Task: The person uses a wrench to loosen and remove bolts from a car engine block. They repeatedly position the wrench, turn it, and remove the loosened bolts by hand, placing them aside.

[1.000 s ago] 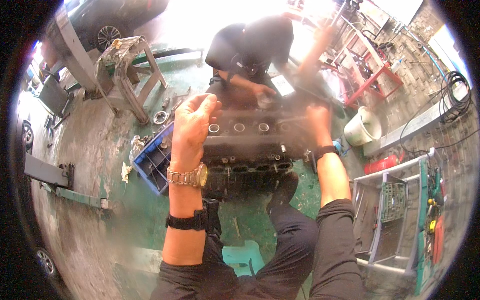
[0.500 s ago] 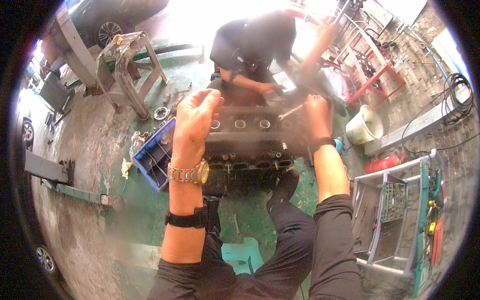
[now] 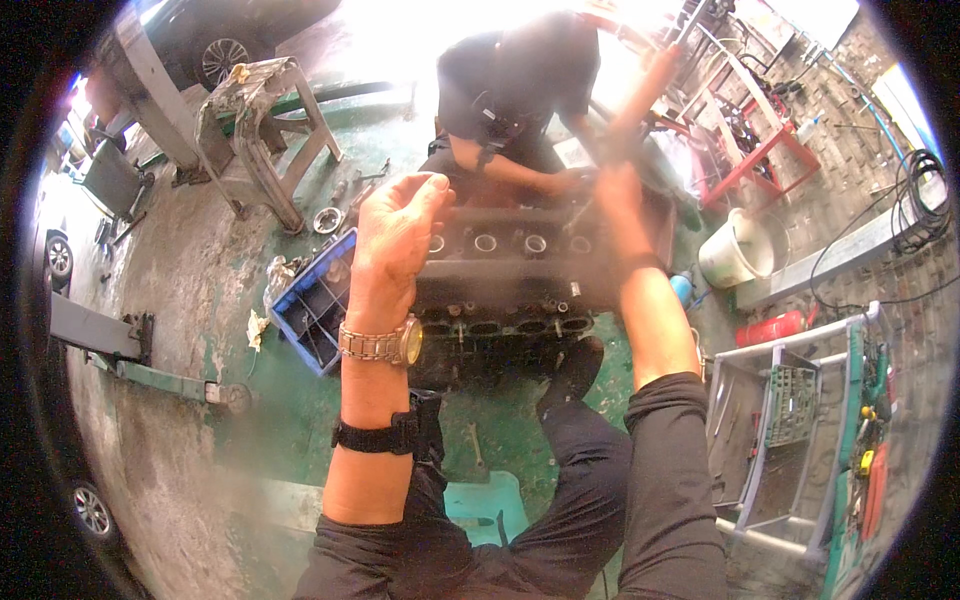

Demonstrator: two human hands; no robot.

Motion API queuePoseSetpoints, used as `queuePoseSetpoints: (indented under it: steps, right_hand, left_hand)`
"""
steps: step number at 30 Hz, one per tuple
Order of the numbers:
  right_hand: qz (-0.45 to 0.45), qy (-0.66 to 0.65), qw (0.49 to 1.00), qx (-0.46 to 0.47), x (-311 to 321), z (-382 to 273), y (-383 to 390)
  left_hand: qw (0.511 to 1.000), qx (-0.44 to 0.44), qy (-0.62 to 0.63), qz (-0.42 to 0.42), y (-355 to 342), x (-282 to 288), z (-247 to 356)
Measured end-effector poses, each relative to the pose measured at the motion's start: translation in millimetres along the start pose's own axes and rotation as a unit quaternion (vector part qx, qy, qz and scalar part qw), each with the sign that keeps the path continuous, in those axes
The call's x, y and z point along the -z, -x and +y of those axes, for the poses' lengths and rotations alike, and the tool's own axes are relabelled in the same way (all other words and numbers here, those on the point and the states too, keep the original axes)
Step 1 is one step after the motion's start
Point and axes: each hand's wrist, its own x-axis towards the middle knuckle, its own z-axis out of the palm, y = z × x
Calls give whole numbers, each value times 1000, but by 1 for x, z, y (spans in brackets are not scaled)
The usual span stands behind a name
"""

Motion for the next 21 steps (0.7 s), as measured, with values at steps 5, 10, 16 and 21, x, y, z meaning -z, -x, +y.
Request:
queuePoseSetpoints:
  steps: [5, 10, 16, 21]
  right_hand:
    - [-31, 93, 993, 72, 8, -39, 19]
    - [5, 132, 987, 95, -6, -55, 26]
    - [-52, 153, 977, 140, -17, -72, 40]
    - [-144, 160, 914, 343, -39, -92, 94]
  left_hand:
    - [1000, -6, -6, 2, 1, 0, 1]
    - [1000, 2, 2, 2, 2, -2, 1]
    - [1000, -2, -4, -4, 1, -6, 0]
    - [1000, -20, 9, 1, 1, -4, -3]
